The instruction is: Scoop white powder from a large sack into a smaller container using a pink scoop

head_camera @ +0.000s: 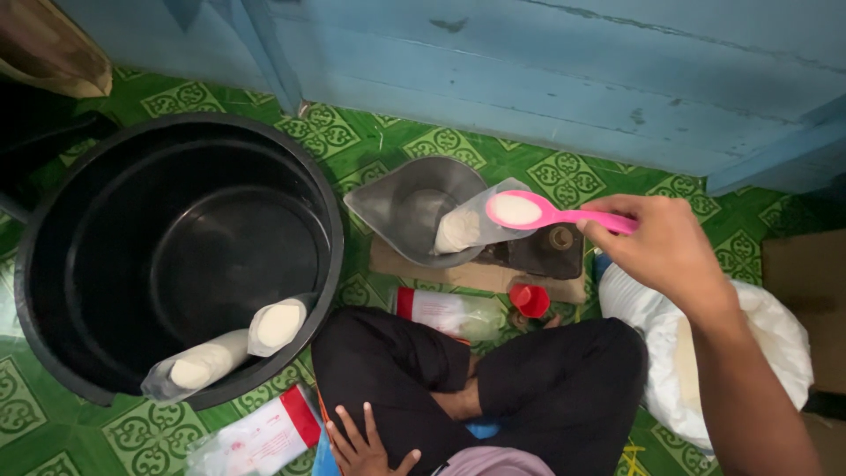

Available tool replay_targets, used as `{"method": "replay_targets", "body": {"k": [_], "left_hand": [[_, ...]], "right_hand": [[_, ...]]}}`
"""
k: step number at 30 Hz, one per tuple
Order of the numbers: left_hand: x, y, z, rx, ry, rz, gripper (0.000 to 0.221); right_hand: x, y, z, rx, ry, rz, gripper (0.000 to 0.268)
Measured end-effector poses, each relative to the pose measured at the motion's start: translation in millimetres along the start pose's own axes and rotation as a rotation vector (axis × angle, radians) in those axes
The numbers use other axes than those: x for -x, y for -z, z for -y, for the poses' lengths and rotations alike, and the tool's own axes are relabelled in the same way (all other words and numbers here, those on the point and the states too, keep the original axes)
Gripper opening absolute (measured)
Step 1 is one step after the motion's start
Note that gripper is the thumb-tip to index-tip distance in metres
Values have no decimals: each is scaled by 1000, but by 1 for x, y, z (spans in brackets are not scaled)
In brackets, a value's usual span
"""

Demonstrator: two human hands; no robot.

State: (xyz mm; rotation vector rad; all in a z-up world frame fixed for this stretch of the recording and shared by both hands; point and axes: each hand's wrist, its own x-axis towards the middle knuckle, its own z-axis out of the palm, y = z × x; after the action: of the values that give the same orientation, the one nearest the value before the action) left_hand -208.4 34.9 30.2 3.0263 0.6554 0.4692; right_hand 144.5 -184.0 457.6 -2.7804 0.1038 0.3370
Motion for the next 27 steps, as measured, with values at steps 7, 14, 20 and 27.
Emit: {"method": "replay_targets", "body": {"k": [7, 14, 20, 27], "left_hand": [[-6, 7, -1, 23, -8, -18, 131], [-2, 5, 0, -4, -12, 22, 134], [-7, 14, -3, -31, -7, 20, 130], [-2, 7, 1, -26, -9, 52, 135]], "right_hand": [[0, 1, -6, -13, -22, -14, 33], [3, 0, -1, -30, -13, -6, 30], [-2, -3, 2, 11, -17, 43, 33], [-6, -4, 6, 48, 17, 77, 33]]}}
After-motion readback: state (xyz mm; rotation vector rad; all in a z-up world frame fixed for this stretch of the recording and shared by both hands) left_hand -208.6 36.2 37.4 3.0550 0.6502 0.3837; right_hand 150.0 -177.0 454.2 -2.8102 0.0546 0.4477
